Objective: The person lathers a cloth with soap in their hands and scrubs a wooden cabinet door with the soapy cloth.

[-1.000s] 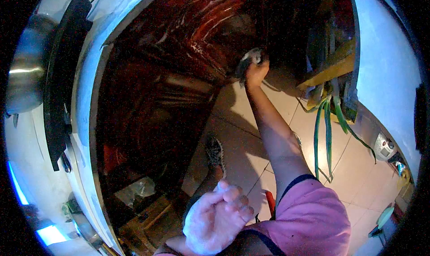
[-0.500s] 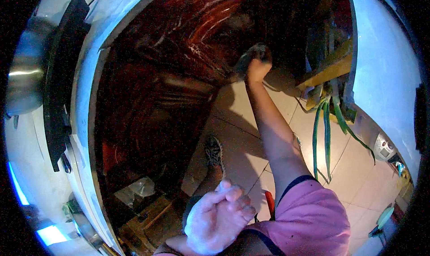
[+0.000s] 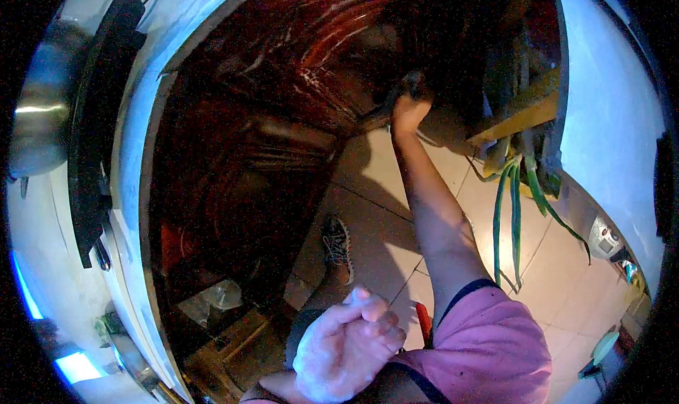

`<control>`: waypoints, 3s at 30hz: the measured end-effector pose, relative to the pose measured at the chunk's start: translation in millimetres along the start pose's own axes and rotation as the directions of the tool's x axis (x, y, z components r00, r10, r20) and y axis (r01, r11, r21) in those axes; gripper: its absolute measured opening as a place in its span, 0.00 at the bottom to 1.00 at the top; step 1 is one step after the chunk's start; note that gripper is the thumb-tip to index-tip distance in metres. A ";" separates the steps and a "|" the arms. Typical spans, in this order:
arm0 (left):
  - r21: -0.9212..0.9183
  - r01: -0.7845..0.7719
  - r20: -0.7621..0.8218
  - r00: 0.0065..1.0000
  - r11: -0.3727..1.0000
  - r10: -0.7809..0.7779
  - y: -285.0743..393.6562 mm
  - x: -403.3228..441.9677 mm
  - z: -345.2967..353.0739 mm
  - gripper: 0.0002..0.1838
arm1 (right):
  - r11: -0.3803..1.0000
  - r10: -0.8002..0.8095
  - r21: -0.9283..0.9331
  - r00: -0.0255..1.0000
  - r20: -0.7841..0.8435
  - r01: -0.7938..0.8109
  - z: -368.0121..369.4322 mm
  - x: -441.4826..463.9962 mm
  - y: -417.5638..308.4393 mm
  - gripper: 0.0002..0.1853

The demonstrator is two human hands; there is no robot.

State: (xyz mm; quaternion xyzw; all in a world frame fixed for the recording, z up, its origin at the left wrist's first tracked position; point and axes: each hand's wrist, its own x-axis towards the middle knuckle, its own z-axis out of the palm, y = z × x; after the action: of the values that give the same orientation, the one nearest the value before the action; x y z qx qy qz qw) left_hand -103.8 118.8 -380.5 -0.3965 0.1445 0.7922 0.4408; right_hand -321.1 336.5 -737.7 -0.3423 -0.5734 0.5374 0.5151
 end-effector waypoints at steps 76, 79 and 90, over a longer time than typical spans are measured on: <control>0.065 -0.048 0.111 0.993 0.997 0.041 5.3 -3.2 8.2 0.08 | 0.929 -0.260 -0.268 0.965 0.015 0.255 5.6 -12.8 -71.7 0.21; 0.043 -0.020 0.097 0.995 0.999 0.015 6.4 -3.3 9.7 0.08 | 0.919 0.119 -0.388 0.988 0.102 -0.071 -10.5 -16.1 -32.8 0.21; 0.050 -0.030 0.087 0.996 0.998 0.026 3.1 -1.8 10.7 0.08 | 0.892 -0.452 -0.038 0.892 -0.014 0.451 18.6 1.1 -98.2 0.18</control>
State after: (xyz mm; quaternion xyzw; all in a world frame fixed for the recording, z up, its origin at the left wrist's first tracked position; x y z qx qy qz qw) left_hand -111.0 122.1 -372.7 -0.3485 0.1513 0.8107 0.4455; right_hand -323.3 314.2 -640.3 -0.2145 -0.6402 0.3896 0.6264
